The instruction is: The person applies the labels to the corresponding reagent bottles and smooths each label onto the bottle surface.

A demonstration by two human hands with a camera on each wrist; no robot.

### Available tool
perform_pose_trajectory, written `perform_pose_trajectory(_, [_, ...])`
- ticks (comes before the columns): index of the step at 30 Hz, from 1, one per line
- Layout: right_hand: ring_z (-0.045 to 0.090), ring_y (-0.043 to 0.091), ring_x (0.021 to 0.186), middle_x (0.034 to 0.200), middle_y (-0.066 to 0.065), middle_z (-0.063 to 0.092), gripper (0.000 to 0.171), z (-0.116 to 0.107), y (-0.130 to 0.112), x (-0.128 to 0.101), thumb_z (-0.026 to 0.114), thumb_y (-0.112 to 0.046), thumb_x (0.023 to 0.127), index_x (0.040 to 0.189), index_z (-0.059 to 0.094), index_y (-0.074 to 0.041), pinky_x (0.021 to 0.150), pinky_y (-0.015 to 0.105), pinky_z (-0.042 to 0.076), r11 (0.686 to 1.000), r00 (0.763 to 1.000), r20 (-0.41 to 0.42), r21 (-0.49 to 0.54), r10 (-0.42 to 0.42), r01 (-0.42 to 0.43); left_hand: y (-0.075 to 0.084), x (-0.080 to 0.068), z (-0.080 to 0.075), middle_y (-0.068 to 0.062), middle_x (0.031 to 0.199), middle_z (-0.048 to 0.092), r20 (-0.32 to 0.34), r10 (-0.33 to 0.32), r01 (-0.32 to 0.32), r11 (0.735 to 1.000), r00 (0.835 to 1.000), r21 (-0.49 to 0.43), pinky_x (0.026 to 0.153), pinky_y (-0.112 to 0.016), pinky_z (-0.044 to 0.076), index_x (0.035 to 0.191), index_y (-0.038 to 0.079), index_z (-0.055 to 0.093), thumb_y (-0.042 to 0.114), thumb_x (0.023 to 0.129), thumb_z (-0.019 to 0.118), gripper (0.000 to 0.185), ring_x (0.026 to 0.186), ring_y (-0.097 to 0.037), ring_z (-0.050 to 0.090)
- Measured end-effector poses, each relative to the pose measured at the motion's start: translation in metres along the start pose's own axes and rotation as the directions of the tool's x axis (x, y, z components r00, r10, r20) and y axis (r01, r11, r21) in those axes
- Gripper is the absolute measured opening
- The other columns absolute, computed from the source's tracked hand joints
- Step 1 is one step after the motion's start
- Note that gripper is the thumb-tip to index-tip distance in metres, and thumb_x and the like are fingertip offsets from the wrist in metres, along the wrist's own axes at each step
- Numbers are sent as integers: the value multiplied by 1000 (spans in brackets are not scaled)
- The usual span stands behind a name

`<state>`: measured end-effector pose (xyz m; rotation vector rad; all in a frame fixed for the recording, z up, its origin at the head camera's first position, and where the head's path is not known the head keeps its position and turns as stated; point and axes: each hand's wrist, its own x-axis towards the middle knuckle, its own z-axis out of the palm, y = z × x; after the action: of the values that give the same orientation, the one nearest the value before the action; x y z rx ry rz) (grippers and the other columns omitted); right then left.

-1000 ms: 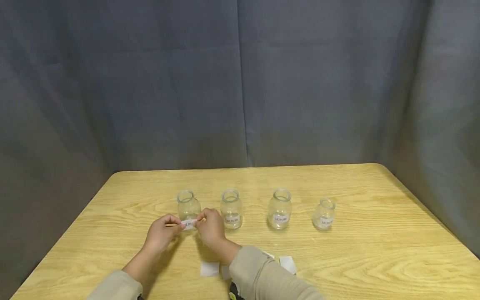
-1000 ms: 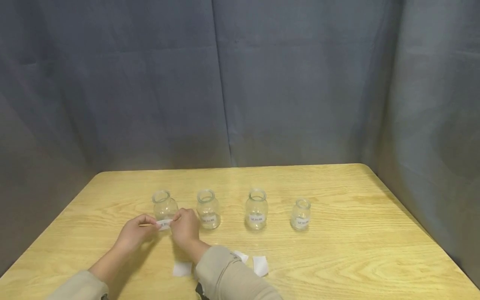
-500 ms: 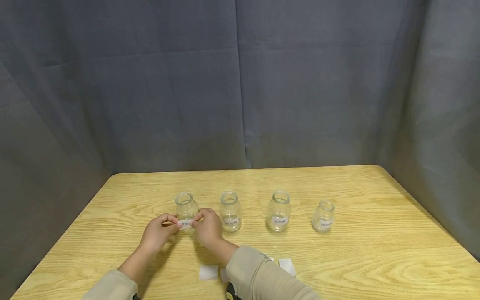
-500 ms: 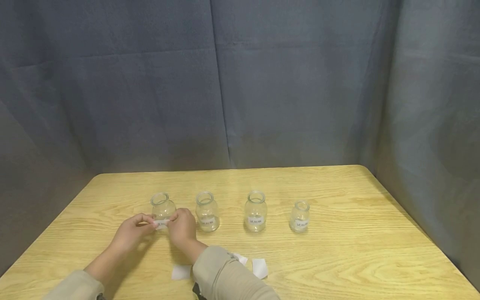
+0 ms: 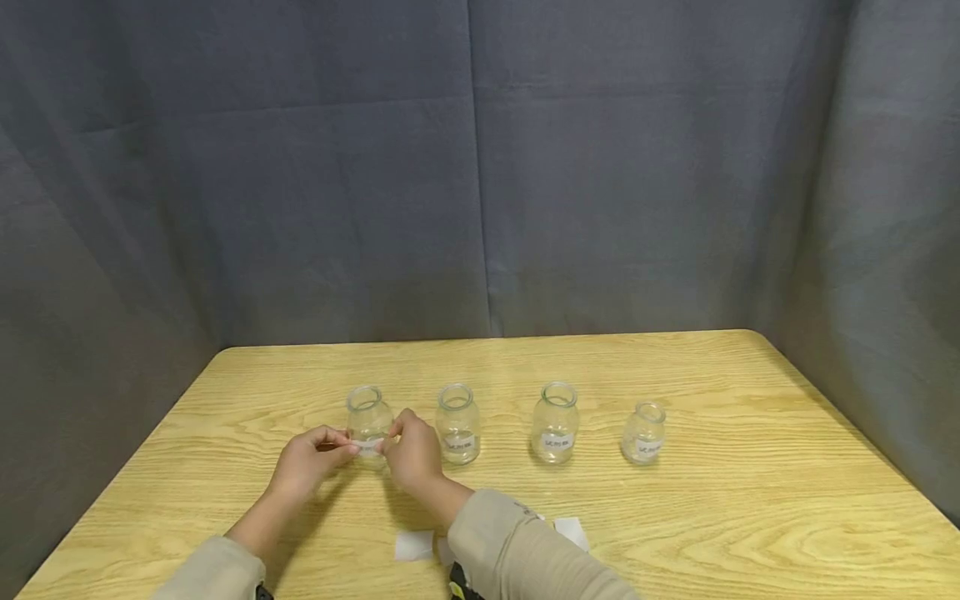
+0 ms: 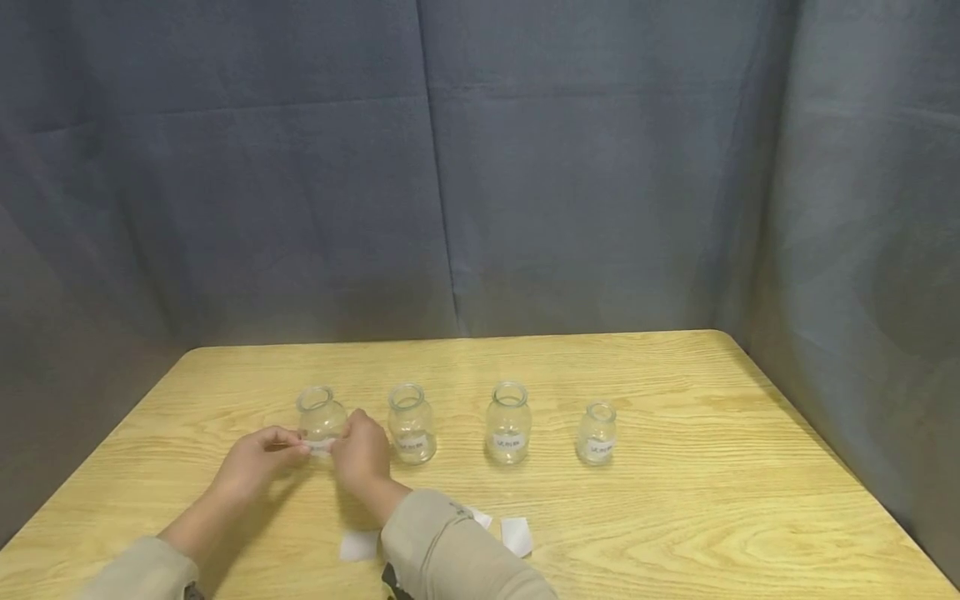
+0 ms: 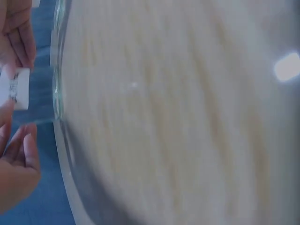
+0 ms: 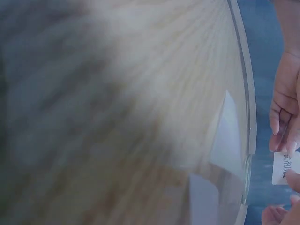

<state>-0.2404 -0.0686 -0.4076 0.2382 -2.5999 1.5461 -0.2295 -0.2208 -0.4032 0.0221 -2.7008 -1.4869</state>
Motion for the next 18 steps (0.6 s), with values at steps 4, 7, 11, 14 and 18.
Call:
perform_pose_trajectory(4, [56, 15, 69, 97, 14, 63, 33, -3, -2, 3, 71, -10, 76, 103, 54, -1, 62, 24, 48, 999, 1000, 20, -37, 8, -7, -1, 8, -7, -20, 112, 59, 68, 43, -43, 999, 997, 1, 77, -30, 50, 104, -6, 54, 14, 83, 67, 32, 99, -29, 58])
perform_pose_trajectory(7, [61, 23, 86, 102, 13, 62, 49, -3, -3, 5, 72, -13, 75, 118, 53, 0, 70, 29, 52, 1000, 998, 59, -25, 19, -18, -3, 13, -12, -20, 108, 59, 117, 85, -89, 996, 990, 31, 75, -30, 51, 118, -8, 49, 15, 81, 68, 47, 95, -27, 58])
perform_pose_trajectory(11, [62, 25, 92, 106, 14, 62, 58, -3, -3, 6, 72, -16, 74, 126, 50, -1, 74, 30, 53, 999, 993, 116, -17, 30, -28, -7, 14, -16, -19, 107, 60, 156, 118, -128, 990, 981, 61, 76, -31, 51, 117, -7, 51, 16, 80, 69, 47, 98, -29, 58])
perform_pose_trajectory(14, [62, 27, 98, 110, 16, 63, 59, -3, -1, 6, 71, -18, 75, 127, 49, -1, 78, 32, 52, 999, 988, 151, -7, 36, -36, -9, 15, -18, -20, 111, 58, 185, 140, -148, 988, 973, 32, 79, -32, 51, 112, -5, 52, 17, 81, 68, 42, 103, -33, 57])
perform_pose_trajectory(18, [60, 28, 105, 113, 17, 62, 60, -4, 1, 7, 71, -18, 74, 126, 50, 2, 83, 32, 51, 1000, 987, 156, -5, 26, -26, -8, 17, -17, -22, 115, 57, 204, 170, -174, 985, 964, 5, 82, -33, 51, 110, -5, 51, 17, 80, 69, 41, 107, -37, 55])
